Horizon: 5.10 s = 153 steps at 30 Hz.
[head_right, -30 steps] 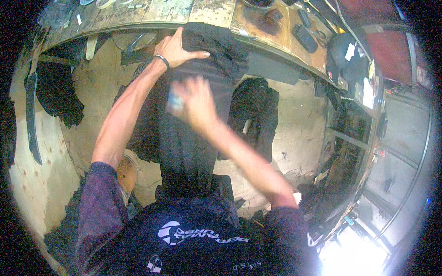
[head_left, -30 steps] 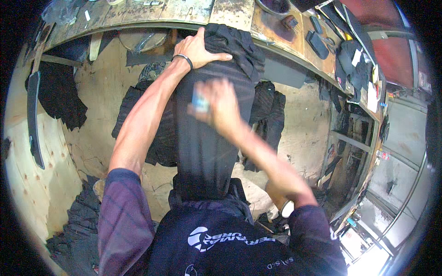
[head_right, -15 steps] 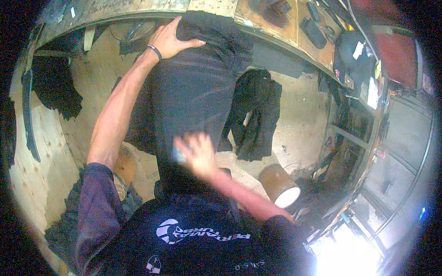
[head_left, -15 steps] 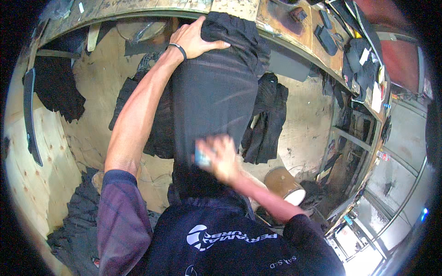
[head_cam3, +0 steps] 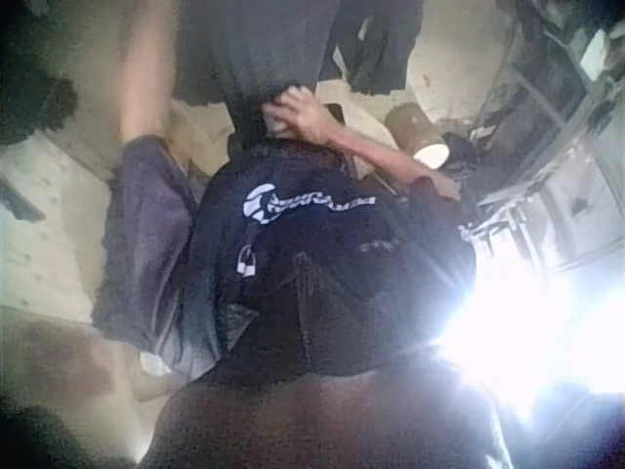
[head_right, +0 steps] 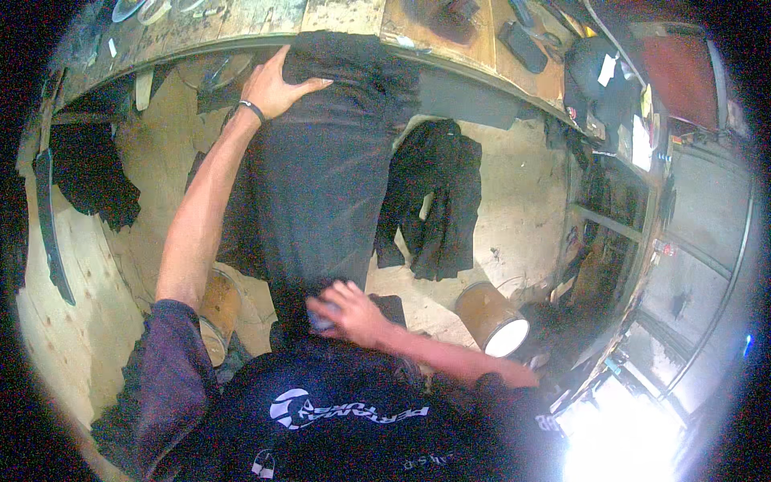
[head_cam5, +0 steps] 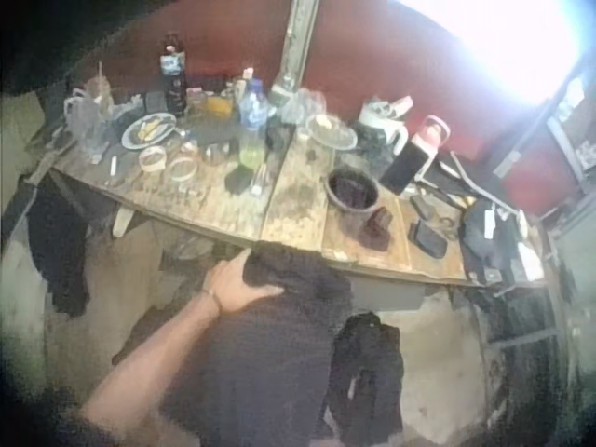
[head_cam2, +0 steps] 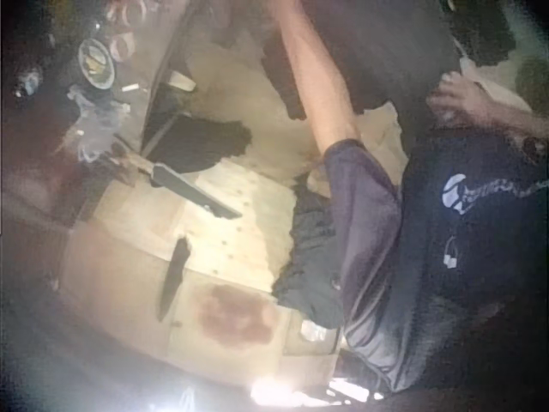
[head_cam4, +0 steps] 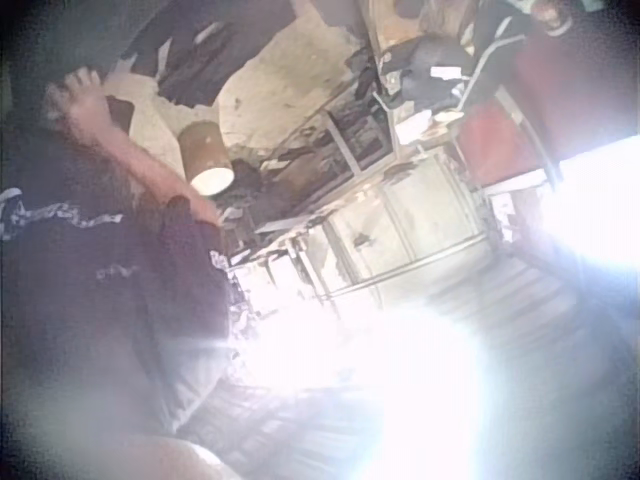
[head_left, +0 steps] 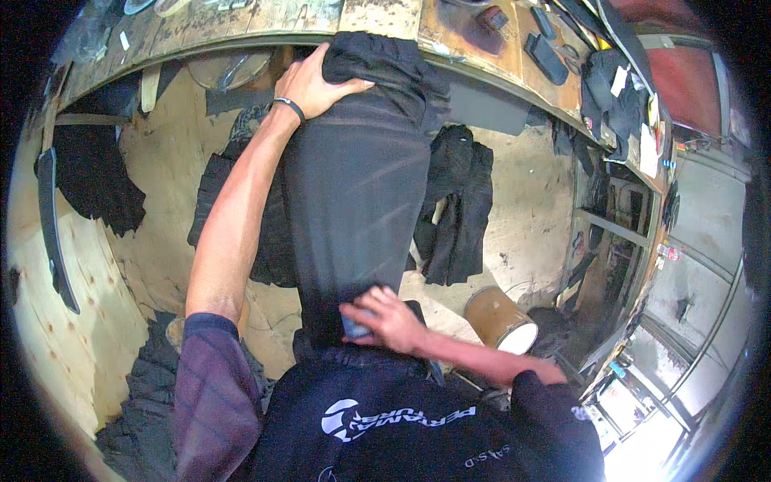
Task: The person repeatedly rubs a small blue block over the surface of black garments laid on a wooden table, flipping and repositioning them to cover different areas. The person works one garment at a time, smoothing and rubbing the fabric while another person in a yellow shirt works nearby.
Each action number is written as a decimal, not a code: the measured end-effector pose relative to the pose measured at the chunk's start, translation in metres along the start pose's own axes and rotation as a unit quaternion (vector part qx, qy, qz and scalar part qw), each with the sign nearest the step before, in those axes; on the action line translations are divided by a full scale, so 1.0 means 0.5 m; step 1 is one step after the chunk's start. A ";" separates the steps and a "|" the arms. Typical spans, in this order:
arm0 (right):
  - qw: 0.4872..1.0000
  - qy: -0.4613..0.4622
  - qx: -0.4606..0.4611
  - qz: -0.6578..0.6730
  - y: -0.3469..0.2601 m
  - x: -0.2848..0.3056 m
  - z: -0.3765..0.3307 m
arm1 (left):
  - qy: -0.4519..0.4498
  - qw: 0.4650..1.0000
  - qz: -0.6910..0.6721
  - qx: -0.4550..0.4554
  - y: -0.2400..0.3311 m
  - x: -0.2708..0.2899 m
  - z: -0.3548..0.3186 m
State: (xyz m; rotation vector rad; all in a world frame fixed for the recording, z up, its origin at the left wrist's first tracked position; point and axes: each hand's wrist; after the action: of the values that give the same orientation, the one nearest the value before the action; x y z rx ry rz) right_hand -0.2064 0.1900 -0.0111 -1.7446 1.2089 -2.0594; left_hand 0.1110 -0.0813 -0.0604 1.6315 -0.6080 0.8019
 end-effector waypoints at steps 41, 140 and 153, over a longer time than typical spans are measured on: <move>0.996 0.041 -0.080 -0.005 0.106 0.131 0.243 | 0.051 0.998 0.029 0.013 0.057 -0.012 0.009; 0.872 -0.111 -0.422 0.223 -0.149 -0.093 -0.311 | 0.017 0.942 -0.329 0.058 -0.024 -0.074 -0.792; 0.848 0.058 -0.436 0.298 -0.061 -0.095 -0.297 | -0.217 0.800 -0.479 0.289 0.000 -0.020 -1.036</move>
State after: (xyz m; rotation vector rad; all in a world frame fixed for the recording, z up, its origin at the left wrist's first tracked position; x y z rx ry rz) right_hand -0.3138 0.3061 -0.0225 -1.1787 2.5909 -1.3074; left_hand 0.0121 0.4250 -0.0139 2.3694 0.2586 -0.1988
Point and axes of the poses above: each hand's wrist, its own z-axis towards the middle knuckle, its own x-axis out of the back of the hand, y = z × x
